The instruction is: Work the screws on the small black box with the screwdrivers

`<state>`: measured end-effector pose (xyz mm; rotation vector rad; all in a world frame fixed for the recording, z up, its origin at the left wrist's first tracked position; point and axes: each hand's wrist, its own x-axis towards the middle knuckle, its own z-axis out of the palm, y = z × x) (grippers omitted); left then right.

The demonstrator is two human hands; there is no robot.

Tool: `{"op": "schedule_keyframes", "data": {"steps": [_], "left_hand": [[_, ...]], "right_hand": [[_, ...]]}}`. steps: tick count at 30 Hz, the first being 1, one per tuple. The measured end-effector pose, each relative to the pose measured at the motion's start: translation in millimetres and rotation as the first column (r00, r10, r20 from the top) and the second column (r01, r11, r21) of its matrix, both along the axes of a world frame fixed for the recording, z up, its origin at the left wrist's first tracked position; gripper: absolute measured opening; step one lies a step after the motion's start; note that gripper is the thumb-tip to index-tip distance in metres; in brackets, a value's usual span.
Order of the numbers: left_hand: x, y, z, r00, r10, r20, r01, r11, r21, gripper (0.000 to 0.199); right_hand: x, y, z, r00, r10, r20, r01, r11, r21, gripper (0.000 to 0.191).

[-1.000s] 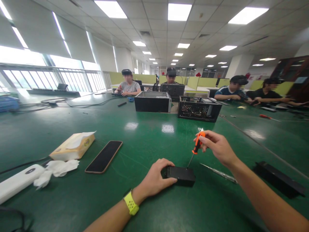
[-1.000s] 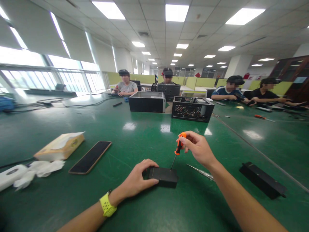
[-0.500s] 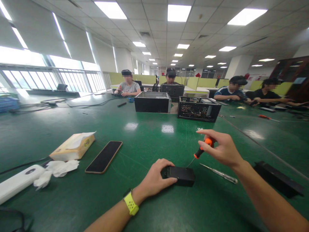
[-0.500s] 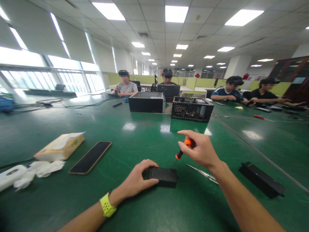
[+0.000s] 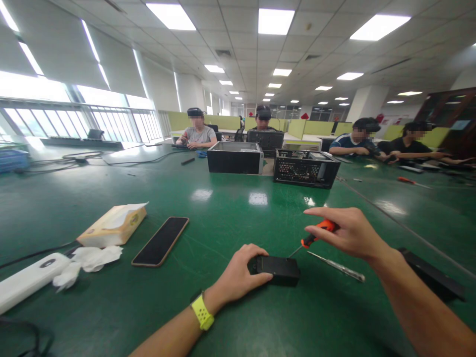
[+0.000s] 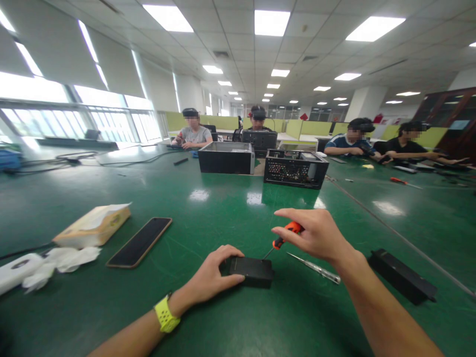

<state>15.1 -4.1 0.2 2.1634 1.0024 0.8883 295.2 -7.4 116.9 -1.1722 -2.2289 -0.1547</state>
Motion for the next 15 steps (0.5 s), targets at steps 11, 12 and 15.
{"op": "schedule_keyframes", "data": {"steps": [11,12,15], "left_hand": [[1.0,-0.4,0.9,1.000,0.004,-0.005,-0.004,1.000,-0.003,0.036],[1.0,-0.4,1.1,1.000,0.003,-0.004,-0.003,1.000,-0.003,0.036],[1.0,-0.5,1.7,1.000,-0.001,0.000,0.001,1.000,-0.004,0.035]], "right_hand": [[0.6,-2.5,7.2,0.999,0.039,-0.023,-0.041,0.995,-0.086,0.029],[0.9,-2.2,6.8,1.000,0.025,-0.009,-0.026,0.997,-0.072,0.028],[2.3,-1.8,7.8,0.997,0.073,-0.011,-0.074,0.992,-0.104,0.029]]}}
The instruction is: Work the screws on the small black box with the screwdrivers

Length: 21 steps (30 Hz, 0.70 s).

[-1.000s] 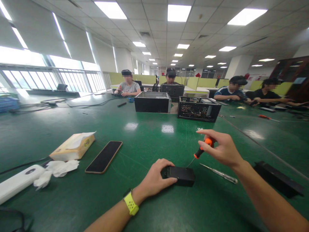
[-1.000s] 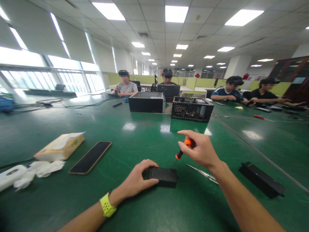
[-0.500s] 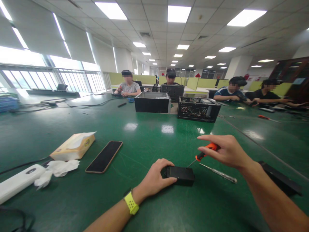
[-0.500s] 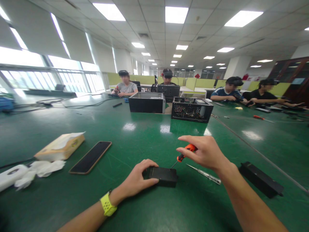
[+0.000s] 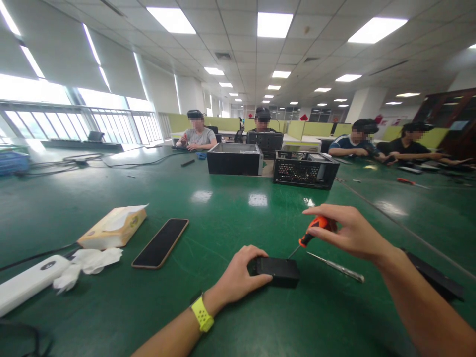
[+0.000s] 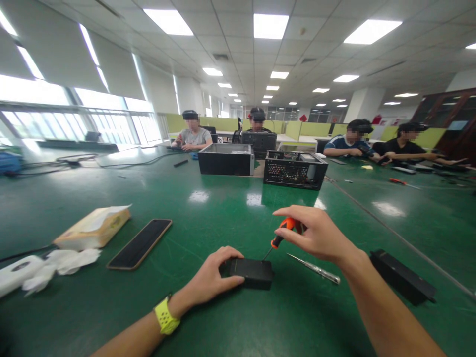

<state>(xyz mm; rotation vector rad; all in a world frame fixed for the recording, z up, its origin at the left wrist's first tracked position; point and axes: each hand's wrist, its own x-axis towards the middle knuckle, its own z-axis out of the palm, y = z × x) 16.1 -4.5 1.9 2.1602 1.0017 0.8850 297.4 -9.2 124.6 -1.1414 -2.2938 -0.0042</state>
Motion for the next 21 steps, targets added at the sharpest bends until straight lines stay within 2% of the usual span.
{"op": "schedule_keyframes", "data": {"steps": [4,9,15,21], "left_hand": [[-0.3,-0.4,0.0,1.000,0.000,0.004,0.000,1.000,-0.007,0.035],[-0.3,-0.4,-0.5,1.000,-0.004,0.005,0.004,1.000,-0.002,0.036],[-0.3,0.6,-0.8,1.000,-0.005,0.018,0.005,1.000,-0.003,0.034],[-0.3,1.0,-3.4,1.000,-0.009,0.025,0.009,1.000,0.000,0.035]], "right_hand": [[1.0,-1.3,2.5,0.998,0.061,-0.035,-0.063,0.996,-0.064,0.030],[0.1,-1.6,1.0,0.999,-0.037,0.011,0.037,0.999,0.009,0.028],[1.7,-2.0,3.6,0.997,0.067,-0.035,-0.069,0.996,-0.058,0.030],[2.0,-2.3,2.4,1.000,-0.018,0.002,0.018,1.000,-0.007,0.030]]}}
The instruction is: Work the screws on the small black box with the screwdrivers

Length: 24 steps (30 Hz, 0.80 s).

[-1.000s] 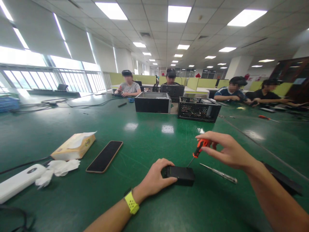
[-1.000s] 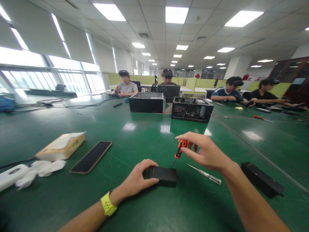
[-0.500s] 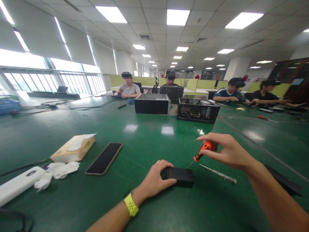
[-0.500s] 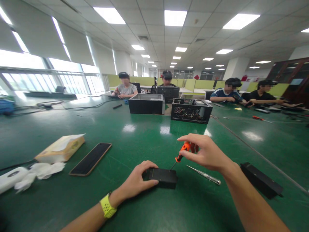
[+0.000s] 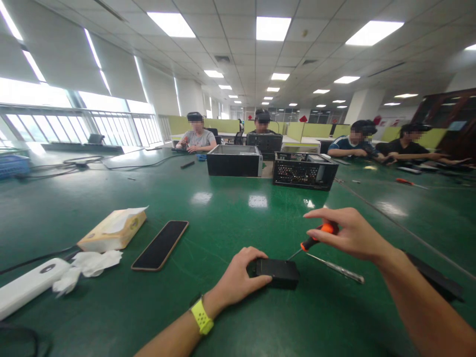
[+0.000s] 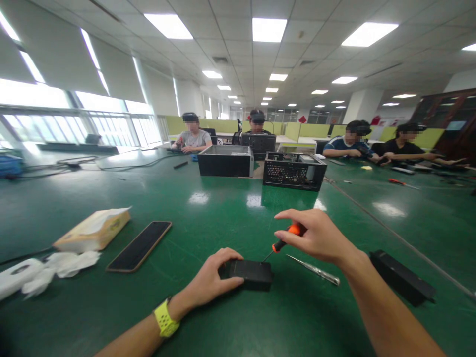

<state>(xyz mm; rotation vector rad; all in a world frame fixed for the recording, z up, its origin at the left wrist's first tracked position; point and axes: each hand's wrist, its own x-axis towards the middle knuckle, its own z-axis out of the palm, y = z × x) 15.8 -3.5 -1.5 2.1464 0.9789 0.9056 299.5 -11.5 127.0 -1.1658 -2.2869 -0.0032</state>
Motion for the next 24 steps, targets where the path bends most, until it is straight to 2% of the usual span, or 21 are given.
{"op": "schedule_keyframes", "data": {"steps": [5,10,16,22,24], "left_hand": [[-0.8,-0.6,-0.4,1.000,-0.009,0.007,0.009,1.000,0.019,0.033],[-0.7,-1.1,0.4,1.000,-0.010,0.000,0.010,0.999,0.034,0.032],[-0.4,-1.6,-0.4,1.000,-0.007,0.009,0.007,1.000,0.023,0.033],[-0.4,-0.7,-1.9,1.000,-0.003,0.006,0.003,1.000,0.021,0.032],[-0.4,-0.6,-2.3,1.000,-0.005,0.009,0.005,1.000,0.024,0.033]], "right_hand": [[-2.1,-0.8,2.3,0.996,0.080,-0.036,-0.080,0.997,-0.001,0.030],[-0.2,-0.9,1.6,0.999,0.037,-0.010,-0.037,0.999,0.003,0.027],[-0.2,-1.3,2.3,0.993,0.110,-0.048,-0.111,0.994,-0.024,0.030],[-1.4,-1.1,-0.4,1.000,0.016,-0.001,-0.016,1.000,0.011,0.028],[-1.4,-1.4,0.1,0.999,0.031,-0.004,-0.031,0.999,0.005,0.028]]}}
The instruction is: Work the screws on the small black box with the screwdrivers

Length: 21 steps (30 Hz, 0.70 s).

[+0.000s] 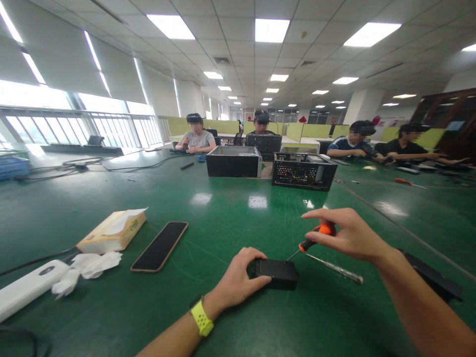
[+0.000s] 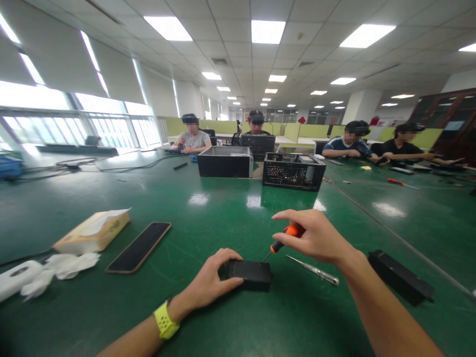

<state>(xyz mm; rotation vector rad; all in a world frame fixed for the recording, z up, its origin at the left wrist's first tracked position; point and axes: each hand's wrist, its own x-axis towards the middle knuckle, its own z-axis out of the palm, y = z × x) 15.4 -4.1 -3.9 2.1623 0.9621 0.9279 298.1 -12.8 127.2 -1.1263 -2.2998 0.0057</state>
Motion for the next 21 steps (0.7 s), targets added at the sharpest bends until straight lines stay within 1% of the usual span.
{"op": "schedule_keyframes", "data": {"steps": [3,5,9,11,16,21], "left_hand": [[0.2,0.0,0.2,1.000,0.000,0.002,0.000,1.000,-0.002,0.034],[0.4,0.0,0.9,1.000,0.000,-0.001,0.000,1.000,-0.006,0.034],[0.7,-0.2,2.1,1.000,0.000,0.001,0.000,1.000,-0.009,0.033],[0.7,-0.2,2.0,1.000,0.005,0.001,-0.005,1.000,-0.011,0.033],[0.3,0.1,1.8,1.000,0.008,-0.005,-0.008,1.000,-0.007,0.033],[0.5,-0.9,3.6,1.000,0.009,-0.019,-0.009,1.000,0.000,0.032]], "right_hand": [[-0.1,-1.2,2.7,0.997,0.073,-0.016,-0.074,0.997,-0.019,0.029],[-0.2,-2.0,3.7,0.995,0.095,-0.014,-0.095,0.995,-0.024,0.028],[-0.5,-2.6,2.5,1.000,0.005,0.019,-0.005,1.000,-0.008,0.029],[-0.7,-2.8,2.2,1.000,-0.007,0.020,0.007,1.000,0.001,0.029],[-1.0,-4.3,4.7,0.994,0.103,-0.024,-0.104,0.994,-0.041,0.028],[-0.9,-4.0,3.1,1.000,0.003,0.008,-0.003,1.000,-0.018,0.029]]}}
